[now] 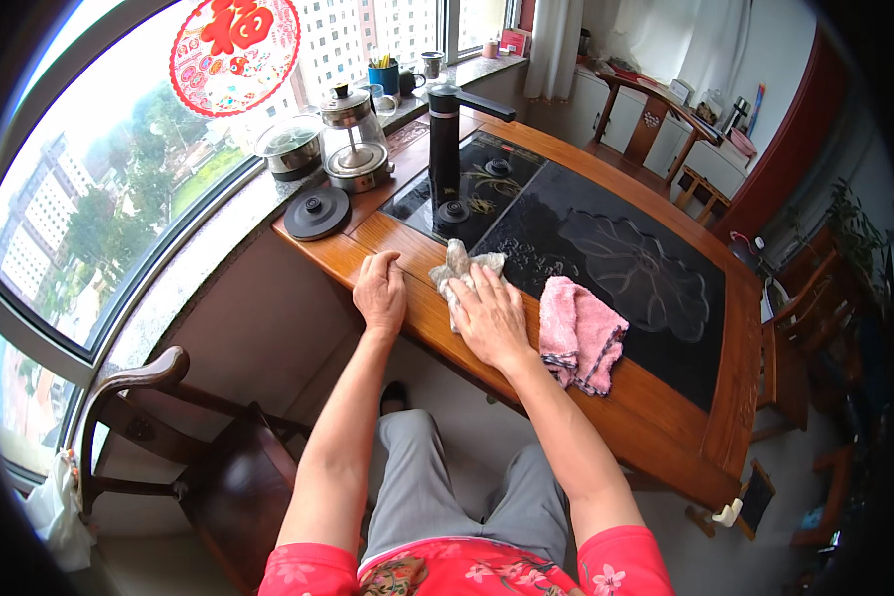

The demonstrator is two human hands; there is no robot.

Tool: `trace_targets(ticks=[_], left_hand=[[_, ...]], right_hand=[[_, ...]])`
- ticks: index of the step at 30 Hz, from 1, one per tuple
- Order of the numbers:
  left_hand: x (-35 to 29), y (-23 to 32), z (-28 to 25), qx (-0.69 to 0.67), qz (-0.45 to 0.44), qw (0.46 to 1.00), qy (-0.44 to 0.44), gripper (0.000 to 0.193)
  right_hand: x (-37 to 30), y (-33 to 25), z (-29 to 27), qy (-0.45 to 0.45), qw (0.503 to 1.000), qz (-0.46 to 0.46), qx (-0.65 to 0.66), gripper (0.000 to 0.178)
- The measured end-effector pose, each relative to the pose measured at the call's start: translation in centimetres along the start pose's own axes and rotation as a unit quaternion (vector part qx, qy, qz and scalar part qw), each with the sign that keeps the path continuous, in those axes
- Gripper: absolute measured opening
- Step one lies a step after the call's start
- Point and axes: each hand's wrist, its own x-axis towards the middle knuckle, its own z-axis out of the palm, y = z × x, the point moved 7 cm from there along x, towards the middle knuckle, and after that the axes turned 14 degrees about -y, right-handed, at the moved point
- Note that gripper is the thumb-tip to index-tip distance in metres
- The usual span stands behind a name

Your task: The person wipes a window with a pink cloth, then moves to a wooden table to wipe the tabletop and side panels with cloths. The person cleans the table surface and edges thoroughly.

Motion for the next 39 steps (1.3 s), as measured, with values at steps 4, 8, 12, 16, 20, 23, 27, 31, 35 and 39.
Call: trace_targets(ticks=[4,8,12,16,20,23,27,31,35,39], left_hand=[[-0.6,0.7,-0.7,0.026,0.006,0.997,0.073,0.016],[-1.1,0.7,-0.6,0.031,0.032,0.993,0.107,0.021],[-1.5,0.6,-1.2,0.059,0.051,0.989,0.123,0.032],[-1.6,0.8,-0.7,0.05,0.062,0.984,0.158,0.043],[-1.2,-1.2,-1.2,-0.062,0.047,0.989,0.128,0.049],[-0.2,-4.0,-1.9,-0.196,0.001,0.977,0.086,0.039],[0.7,-5.4,-2.9,-0.397,-0.1,0.911,0.033,0.034],[0.4,-0.5,-4.2,-0.312,-0.129,0.941,0.005,0.031],[-0.4,7.9,1.0,-0.189,0.074,0.965,-0.166,0.039],[-4.7,16.9,7.7,0.021,0.036,0.89,-0.454,0.08]], right_hand=[[5.8,-0.6,2.1,-0.038,0.999,0.014,0.006,0.043],[11.9,-2.1,4.7,-0.131,0.991,0.022,0.034,0.048],[17.1,-4.7,8.0,-0.157,0.986,-0.008,0.055,0.044],[17.9,-5.2,8.7,-0.172,0.983,-0.008,0.068,0.048],[13.8,-6.5,7.8,-0.128,0.985,-0.076,0.087,0.047],[10.0,-7.4,5.5,-0.088,0.99,-0.055,0.094,0.043],[4.0,-7.3,2.7,-0.04,0.994,-0.046,0.088,0.041],[-1.9,-6.0,0.1,-0.003,0.999,-0.037,0.04,0.042],[-6.7,-4.8,-0.6,0.054,0.998,-0.006,0.01,0.037],[-8.9,-4.7,-2.4,0.09,0.996,0.001,0.008,0.029]])
